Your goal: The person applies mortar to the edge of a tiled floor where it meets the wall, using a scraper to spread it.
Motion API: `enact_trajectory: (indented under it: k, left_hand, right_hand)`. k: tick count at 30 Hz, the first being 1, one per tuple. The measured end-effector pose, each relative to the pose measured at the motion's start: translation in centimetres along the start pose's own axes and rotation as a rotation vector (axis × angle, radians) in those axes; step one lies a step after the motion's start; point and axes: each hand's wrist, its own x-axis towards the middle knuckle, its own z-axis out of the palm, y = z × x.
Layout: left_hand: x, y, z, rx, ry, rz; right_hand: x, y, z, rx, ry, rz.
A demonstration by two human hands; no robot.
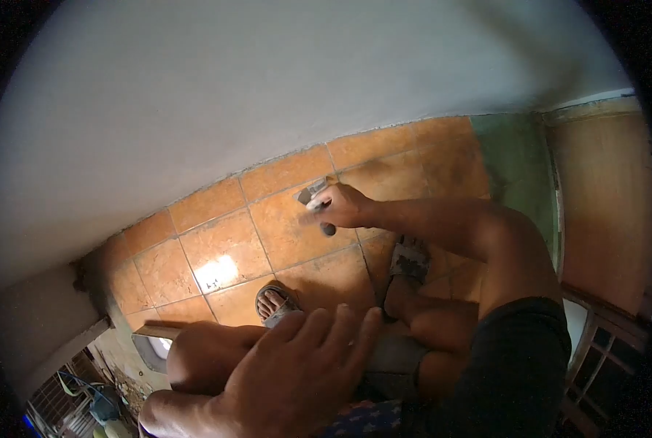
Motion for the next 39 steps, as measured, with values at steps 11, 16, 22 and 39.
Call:
enact_trajectory:
  k: [11, 16, 22, 39]
  left_hand:
    - [0.5, -2.1, 0.7, -0.243, -0.033, 0.084]
    - [-0.9, -4.1, 0.7, -0.306, 0.145, 0.149]
    - [-2.9, -5.0, 1.0, -0.229, 0.025, 0.1]
    - [-4.7, -7.4, 0.6, -0.34, 0.045, 0.041]
  right_hand:
    - [5.1, 1.5, 3.4, -0.292, 0.796, 0.43]
    - [6.8, 1.6, 3.2, -0.486, 0.804, 0.356]
    - [8.2, 1.0, 2.8, -0.561, 0.914, 0.297]
    - [9.2, 0.1, 3.8, -0.448, 0.993, 0.35]
